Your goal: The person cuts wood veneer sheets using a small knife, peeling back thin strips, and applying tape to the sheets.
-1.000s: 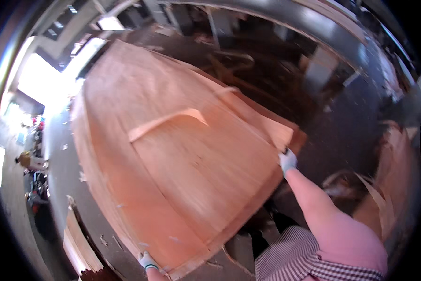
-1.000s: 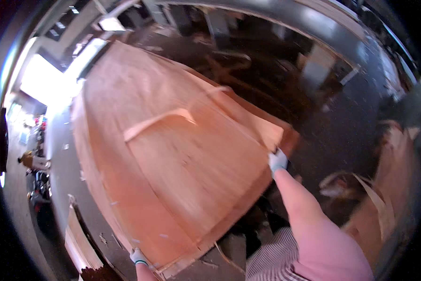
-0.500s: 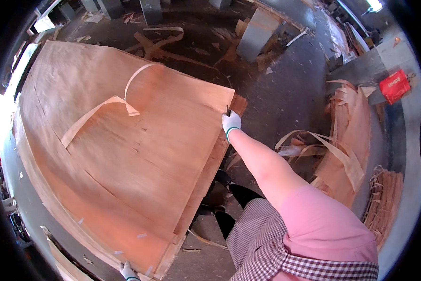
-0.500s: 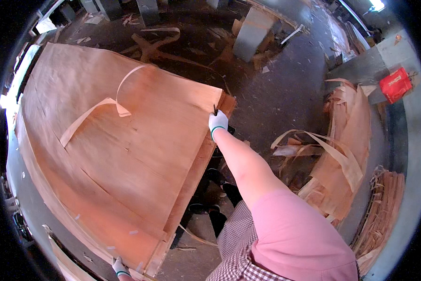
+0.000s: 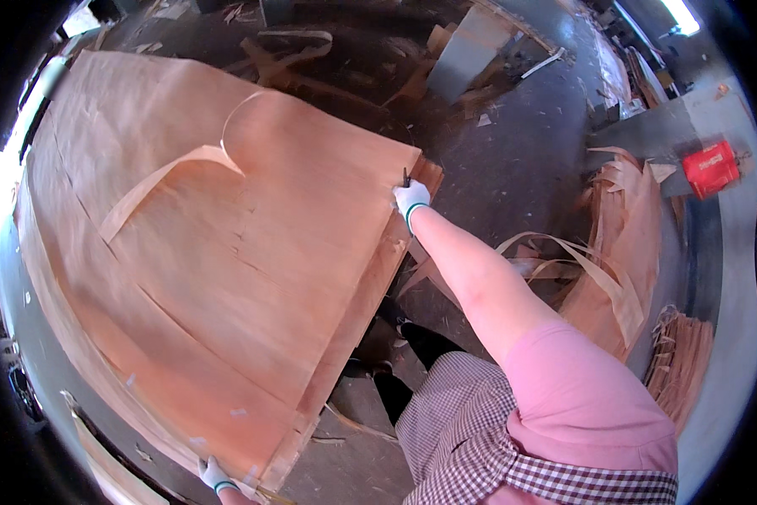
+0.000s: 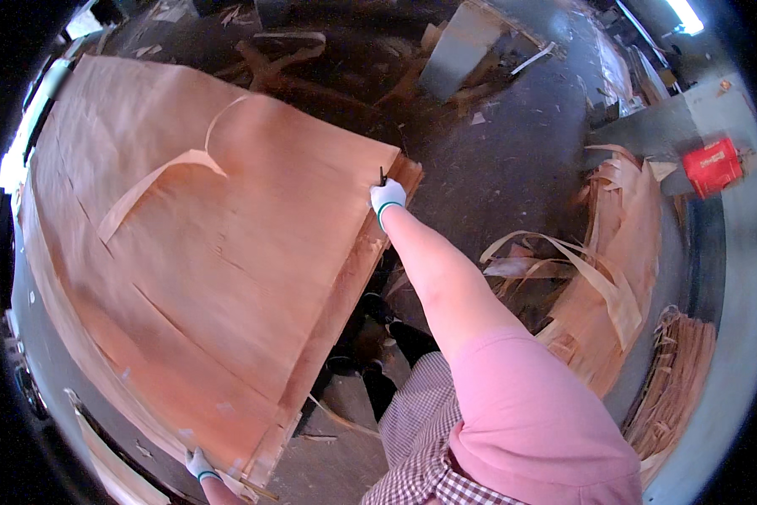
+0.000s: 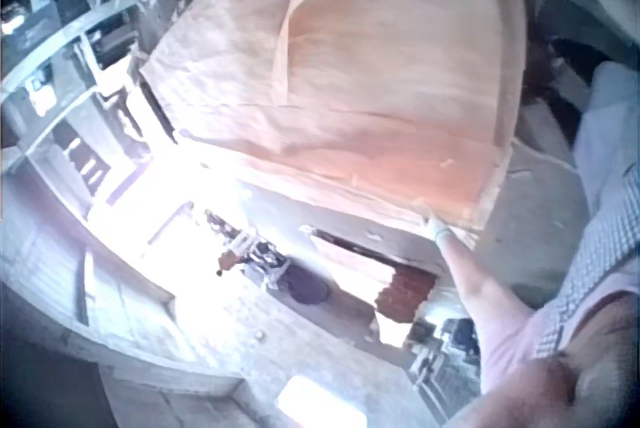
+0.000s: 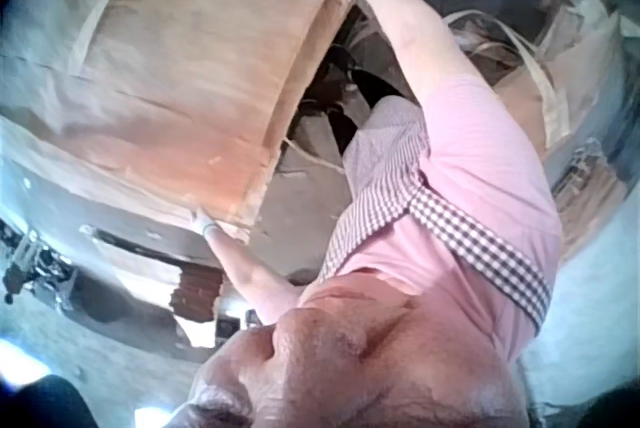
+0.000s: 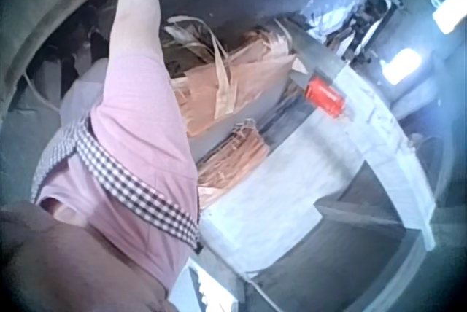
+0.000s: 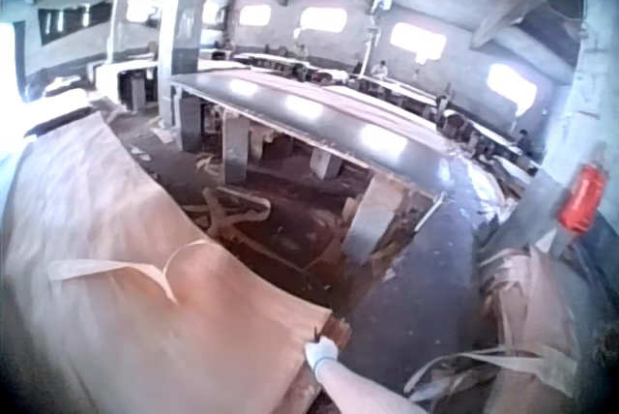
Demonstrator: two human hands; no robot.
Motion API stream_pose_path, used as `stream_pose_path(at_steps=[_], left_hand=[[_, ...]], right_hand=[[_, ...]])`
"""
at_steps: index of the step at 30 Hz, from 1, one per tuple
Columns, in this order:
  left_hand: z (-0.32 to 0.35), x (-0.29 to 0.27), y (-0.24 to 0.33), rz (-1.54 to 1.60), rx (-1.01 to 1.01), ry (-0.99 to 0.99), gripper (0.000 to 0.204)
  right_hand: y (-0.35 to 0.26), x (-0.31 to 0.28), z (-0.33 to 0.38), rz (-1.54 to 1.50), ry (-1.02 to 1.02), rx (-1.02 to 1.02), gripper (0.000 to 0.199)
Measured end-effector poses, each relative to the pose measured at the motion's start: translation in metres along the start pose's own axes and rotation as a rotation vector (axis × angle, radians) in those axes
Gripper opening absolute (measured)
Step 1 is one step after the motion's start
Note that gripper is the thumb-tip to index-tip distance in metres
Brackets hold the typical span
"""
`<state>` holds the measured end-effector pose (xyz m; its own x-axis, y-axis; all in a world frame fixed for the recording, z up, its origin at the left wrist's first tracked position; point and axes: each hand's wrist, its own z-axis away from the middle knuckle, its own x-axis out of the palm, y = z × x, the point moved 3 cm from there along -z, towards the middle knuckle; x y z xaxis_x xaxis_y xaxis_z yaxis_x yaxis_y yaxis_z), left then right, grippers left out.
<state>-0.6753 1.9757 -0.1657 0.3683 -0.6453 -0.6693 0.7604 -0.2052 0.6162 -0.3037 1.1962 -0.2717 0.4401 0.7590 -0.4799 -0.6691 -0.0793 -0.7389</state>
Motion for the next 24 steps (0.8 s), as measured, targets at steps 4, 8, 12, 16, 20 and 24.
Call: stream_pose_path(at_steps=[4,8,12,16,20,24], left_hand=[[0.007,-0.001,-0.011,0.048,-0.142,0.032,0.054],[0.009,0.016,0.012,-0.073,-0.081,-0.048,0.038],[0.004,0.017,-0.006,-0.027,-0.100,0.040,0.045],[0.008,0.022,-0.006,-0.084,-0.079,0.097,0.045],[0.029,0.062,0.029,-0.524,0.085,0.248,0.064],[0.106,0.182,0.073,-0.361,0.197,0.087,0.099]], right_hand=[[0.012,0.006,-0.029,0.550,0.024,-0.106,0.035],[0.028,-0.006,-0.029,0.093,-0.262,0.051,0.013],[0.023,-0.011,-0.025,0.134,-0.251,0.121,0.014],[0.021,-0.011,-0.026,0.103,-0.229,0.148,0.015],[0.025,-0.029,-0.030,-0.128,-0.208,0.126,0.019],[0.052,-0.045,0.013,-0.437,-0.065,0.039,0.017]])
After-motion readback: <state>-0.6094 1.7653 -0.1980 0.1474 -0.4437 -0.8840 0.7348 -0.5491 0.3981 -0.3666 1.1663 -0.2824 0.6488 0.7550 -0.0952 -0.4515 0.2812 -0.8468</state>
